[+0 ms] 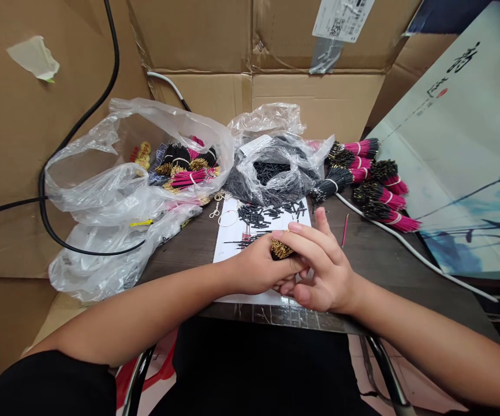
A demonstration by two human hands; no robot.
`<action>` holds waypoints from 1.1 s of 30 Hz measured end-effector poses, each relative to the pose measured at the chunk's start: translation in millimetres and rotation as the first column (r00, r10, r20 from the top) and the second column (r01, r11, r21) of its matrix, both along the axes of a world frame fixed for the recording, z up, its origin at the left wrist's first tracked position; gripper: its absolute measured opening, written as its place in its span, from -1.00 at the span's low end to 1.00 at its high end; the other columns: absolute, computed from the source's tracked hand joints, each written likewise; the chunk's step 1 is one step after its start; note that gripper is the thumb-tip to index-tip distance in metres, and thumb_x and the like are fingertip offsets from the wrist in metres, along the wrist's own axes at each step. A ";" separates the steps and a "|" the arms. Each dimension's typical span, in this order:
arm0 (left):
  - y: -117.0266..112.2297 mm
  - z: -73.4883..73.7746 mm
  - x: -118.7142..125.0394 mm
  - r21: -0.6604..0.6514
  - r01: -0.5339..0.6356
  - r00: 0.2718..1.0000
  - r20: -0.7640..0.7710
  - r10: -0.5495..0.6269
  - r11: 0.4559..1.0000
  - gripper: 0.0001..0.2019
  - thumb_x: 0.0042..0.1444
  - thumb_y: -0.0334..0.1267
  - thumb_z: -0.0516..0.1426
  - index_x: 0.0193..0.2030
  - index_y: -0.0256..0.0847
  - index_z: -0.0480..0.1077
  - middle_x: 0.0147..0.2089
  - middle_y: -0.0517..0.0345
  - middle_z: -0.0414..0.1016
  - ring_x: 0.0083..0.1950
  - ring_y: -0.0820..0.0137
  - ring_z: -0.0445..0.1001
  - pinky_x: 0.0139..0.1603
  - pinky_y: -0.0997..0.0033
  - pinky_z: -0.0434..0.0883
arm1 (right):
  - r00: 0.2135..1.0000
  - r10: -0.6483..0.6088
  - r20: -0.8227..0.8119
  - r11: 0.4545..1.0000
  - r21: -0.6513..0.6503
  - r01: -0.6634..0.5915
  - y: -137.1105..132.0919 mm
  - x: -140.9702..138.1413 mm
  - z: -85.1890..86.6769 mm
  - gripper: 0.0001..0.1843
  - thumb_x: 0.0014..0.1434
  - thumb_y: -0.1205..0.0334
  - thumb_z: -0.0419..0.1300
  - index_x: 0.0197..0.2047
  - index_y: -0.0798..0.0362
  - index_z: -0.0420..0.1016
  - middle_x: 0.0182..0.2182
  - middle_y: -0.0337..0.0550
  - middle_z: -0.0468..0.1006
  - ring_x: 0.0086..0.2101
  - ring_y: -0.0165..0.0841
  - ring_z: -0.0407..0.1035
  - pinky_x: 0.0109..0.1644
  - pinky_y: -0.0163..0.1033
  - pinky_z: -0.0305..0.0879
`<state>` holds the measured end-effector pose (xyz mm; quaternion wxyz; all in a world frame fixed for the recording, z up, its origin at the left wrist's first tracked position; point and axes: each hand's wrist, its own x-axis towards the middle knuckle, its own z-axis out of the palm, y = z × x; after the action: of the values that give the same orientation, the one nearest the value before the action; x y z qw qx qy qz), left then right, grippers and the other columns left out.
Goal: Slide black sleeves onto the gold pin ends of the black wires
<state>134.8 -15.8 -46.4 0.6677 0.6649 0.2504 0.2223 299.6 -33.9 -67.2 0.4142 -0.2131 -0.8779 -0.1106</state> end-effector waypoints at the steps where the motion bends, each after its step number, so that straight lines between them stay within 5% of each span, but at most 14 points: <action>1: 1.0 -0.4 -2.5 0.064 -0.021 1.000 -0.014 0.022 0.998 -0.71 0.23 -0.12 0.02 -0.38 -0.32 0.30 -0.61 0.23 0.30 -0.57 0.58 0.31 -0.53 0.59 0.29 | 1.000 0.025 0.019 1.000 -0.010 -0.025 3.7 3.6 2.0 -0.26 0.10 -0.14 0.19 0.25 -0.42 -0.11 0.17 -0.15 0.25 0.18 -0.17 0.15 0.24 0.34 0.10; 3: 6.0 -1.7 -8.9 0.294 -0.077 0.996 -0.030 0.089 0.953 -0.70 0.26 -0.12 -0.01 -0.36 -0.31 0.30 -0.58 0.22 0.32 -0.53 0.58 0.33 -0.45 0.58 0.31 | 0.998 0.059 0.008 0.998 -0.037 -0.058 14.5 13.0 6.9 -0.04 0.01 -0.34 0.15 0.34 -0.26 -0.23 0.24 -0.01 0.13 0.21 -0.05 0.09 0.24 0.36 0.06; 5: 14.1 -3.6 -16.1 0.609 -0.106 0.984 -0.051 0.173 0.786 -0.77 0.21 -0.17 0.05 -0.36 -0.31 0.32 -0.45 0.17 0.42 -0.43 0.58 0.37 -0.35 0.59 0.31 | 0.999 -0.043 -0.033 0.991 -0.126 0.038 29.6 23.3 11.6 0.01 0.04 -0.33 0.11 0.38 -0.02 -0.21 0.20 0.13 0.17 0.19 0.02 0.10 0.23 0.31 0.07; 6: 18.8 -4.8 -19.5 0.714 -0.099 0.981 -0.046 0.188 0.693 -0.81 0.19 -0.20 0.07 -0.33 -0.30 0.34 -0.40 0.16 0.44 -0.40 0.57 0.38 -0.33 0.59 0.30 | 0.994 -0.111 0.004 0.977 -0.184 0.110 38.2 28.1 13.3 -0.13 0.13 -0.20 0.12 0.35 0.05 -0.08 0.14 0.13 0.27 0.14 -0.02 0.17 0.20 0.24 0.13; 9: 30.4 -8.1 -26.7 0.840 -0.222 0.950 0.073 0.303 0.495 -0.88 0.18 -0.28 0.07 -0.31 -0.29 0.35 -0.40 0.19 0.44 -0.39 0.59 0.39 -0.31 0.61 0.30 | 0.960 -0.109 0.258 0.922 -0.334 0.195 64.3 37.1 14.5 -0.64 0.26 0.16 0.04 0.09 0.05 0.36 -0.16 -0.02 0.48 -0.14 -0.23 0.34 -0.05 -0.05 0.31; 14: 35.5 -9.6 -30.7 0.904 -0.311 0.903 0.185 0.387 0.293 -0.85 0.22 -0.28 0.04 -0.32 -0.29 0.35 -0.44 0.20 0.43 -0.43 0.60 0.39 -0.36 0.62 0.28 | 0.912 -0.020 0.409 0.881 -0.423 0.209 91.7 31.3 6.6 -0.68 0.26 0.11 0.06 -0.02 0.08 0.45 -0.21 -0.04 0.47 -0.18 -0.28 0.30 -0.09 -0.15 0.25; 22: 36.3 -17.6 -30.1 0.918 -0.278 0.914 0.162 0.372 0.282 -0.82 0.21 -0.25 0.03 -0.27 -0.30 0.39 -0.38 0.14 0.49 -0.40 0.57 0.44 -0.33 0.61 0.32 | 0.871 -0.088 0.483 0.887 -0.359 0.289 105.8 11.9 -12.2 -0.83 0.24 0.27 0.05 -0.22 0.09 0.45 -0.32 -0.10 0.42 -0.26 -0.32 0.22 -0.21 -0.22 0.15; 33: 36.5 -18.3 -29.9 0.943 -0.204 0.946 0.120 0.302 0.263 -0.81 0.20 -0.19 0.03 -0.26 -0.26 0.36 -0.37 0.16 0.49 -0.38 0.55 0.45 -0.34 0.59 0.31 | 0.862 -0.194 0.468 0.911 -0.239 0.335 103.4 7.3 -13.6 -0.86 0.23 0.31 0.03 -0.31 0.11 0.38 -0.31 -0.06 0.38 -0.29 -0.27 0.12 -0.25 -0.18 0.10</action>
<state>105.0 20.7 -64.7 0.0945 0.8882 0.2022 0.4017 306.9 69.5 -80.8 0.1498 -0.3658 -0.9158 -0.0715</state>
